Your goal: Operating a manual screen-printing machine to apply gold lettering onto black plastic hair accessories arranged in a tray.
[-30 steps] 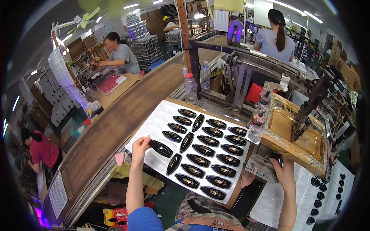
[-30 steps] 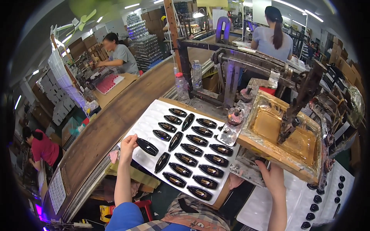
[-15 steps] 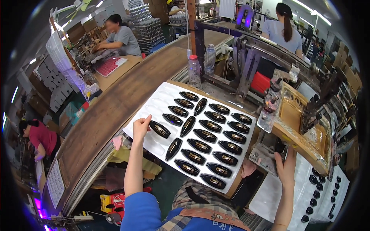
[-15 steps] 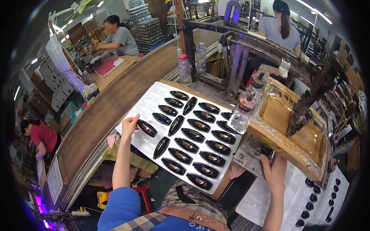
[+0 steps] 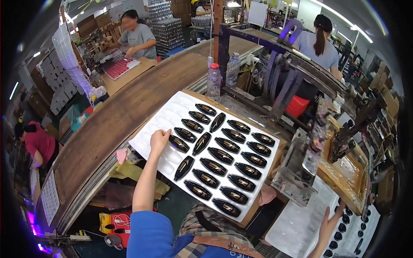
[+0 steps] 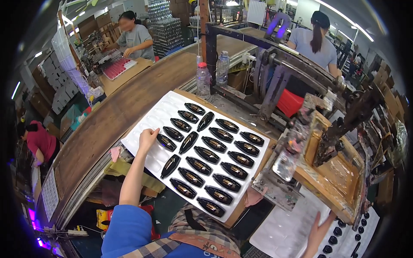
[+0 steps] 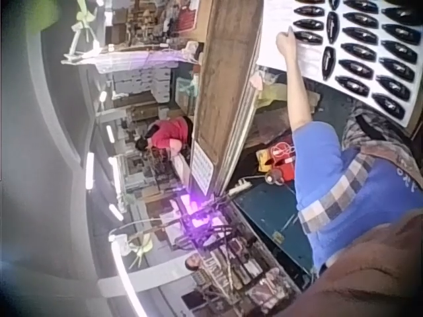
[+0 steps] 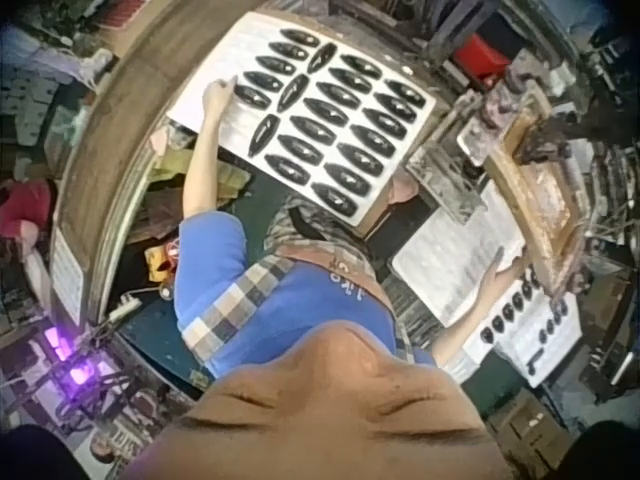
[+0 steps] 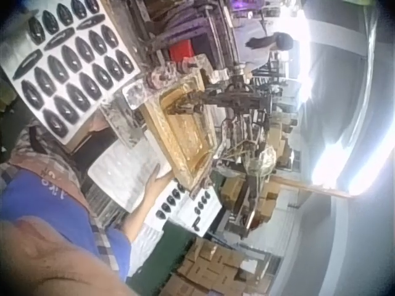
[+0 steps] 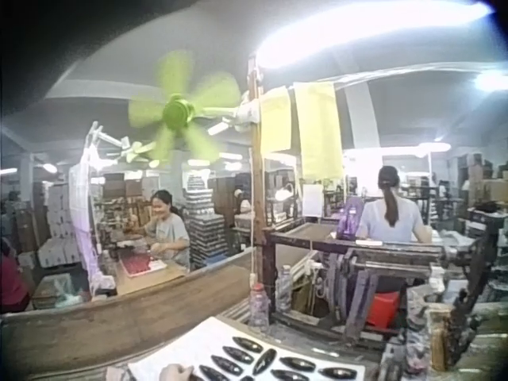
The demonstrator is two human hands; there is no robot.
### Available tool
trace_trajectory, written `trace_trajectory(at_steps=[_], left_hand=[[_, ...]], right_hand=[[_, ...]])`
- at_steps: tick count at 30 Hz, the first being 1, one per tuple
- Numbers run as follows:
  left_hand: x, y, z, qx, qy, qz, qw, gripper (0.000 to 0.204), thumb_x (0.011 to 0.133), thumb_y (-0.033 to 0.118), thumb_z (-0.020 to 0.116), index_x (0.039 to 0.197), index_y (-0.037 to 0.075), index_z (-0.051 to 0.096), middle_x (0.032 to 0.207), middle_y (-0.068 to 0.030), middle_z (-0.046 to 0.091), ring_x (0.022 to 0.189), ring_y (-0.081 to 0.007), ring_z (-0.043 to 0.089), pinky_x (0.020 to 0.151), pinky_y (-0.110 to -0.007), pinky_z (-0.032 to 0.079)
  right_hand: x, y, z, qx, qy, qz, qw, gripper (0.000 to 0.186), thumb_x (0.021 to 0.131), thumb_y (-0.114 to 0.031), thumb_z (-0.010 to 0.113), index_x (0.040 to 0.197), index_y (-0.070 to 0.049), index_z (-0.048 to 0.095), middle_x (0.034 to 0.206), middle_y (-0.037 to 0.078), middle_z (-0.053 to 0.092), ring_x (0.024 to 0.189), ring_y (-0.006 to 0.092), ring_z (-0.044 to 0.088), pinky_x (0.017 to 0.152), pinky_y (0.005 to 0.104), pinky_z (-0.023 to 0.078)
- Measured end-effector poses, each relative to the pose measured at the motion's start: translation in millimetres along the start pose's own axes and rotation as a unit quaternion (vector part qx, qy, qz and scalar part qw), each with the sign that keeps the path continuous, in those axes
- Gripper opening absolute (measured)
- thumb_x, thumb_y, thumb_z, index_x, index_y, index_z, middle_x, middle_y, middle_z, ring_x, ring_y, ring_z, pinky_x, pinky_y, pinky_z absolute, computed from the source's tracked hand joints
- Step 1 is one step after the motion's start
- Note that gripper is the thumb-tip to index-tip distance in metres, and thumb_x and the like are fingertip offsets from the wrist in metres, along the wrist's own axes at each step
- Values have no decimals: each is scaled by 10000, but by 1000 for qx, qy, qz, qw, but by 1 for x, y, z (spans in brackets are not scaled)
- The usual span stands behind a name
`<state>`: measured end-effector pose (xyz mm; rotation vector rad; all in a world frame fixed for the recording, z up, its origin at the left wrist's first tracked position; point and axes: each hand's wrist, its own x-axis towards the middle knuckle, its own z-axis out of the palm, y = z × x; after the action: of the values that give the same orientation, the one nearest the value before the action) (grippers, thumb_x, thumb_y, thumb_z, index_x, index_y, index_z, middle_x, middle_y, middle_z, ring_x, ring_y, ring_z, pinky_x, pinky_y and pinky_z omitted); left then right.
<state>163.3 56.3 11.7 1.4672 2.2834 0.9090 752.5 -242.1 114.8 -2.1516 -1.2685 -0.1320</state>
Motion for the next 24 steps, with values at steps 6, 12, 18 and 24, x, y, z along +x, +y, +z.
trace_trajectory(at_steps=[6, 12, 18, 24], left_hand=[[2, 0, -4, 41, 16, 92, 995, 328, 740, 322, 601, 721, -6, 598, 633, -174, 587, 607, -292, 582, 569, -361, 439], [-10, 41, -10, -47, 130, 162, 977, 143, 804, 168, 540, 826, 27, 534, 595, -122, 529, 562, -248, 534, 533, -354, 413], [-70, 166, -9, -219, -32, 307, 926, 90, 807, 61, 531, 871, 4, 556, 646, -54, 545, 574, -82, 489, 518, -228, 396], [-124, 249, 16, -130, -81, 486, 861, 235, 782, 88, 518, 1003, 18, 553, 950, -147, 599, 858, -298, 581, 756, -350, 441]], right_hand=[[-76, 197, -63, -289, -13, 147, 946, 652, 802, -344, 544, 1292, -10, 273, 1286, 253, 316, 1207, 387, 268, 1004, 396, 211], [-126, 260, -98, -249, -84, 296, 918, 608, 777, -301, 578, 1224, 38, 344, 1224, 253, 382, 1141, 359, 369, 965, 365, 287], [-113, 241, -104, -215, -42, 225, 950, 448, 782, -271, 568, 1077, 28, 409, 1006, 203, 466, 930, 355, 472, 830, 366, 378], [-129, 261, -114, -157, 53, 159, 973, 300, 829, -195, 519, 1051, 0, 466, 1001, 160, 485, 895, 296, 502, 773, 341, 416]])
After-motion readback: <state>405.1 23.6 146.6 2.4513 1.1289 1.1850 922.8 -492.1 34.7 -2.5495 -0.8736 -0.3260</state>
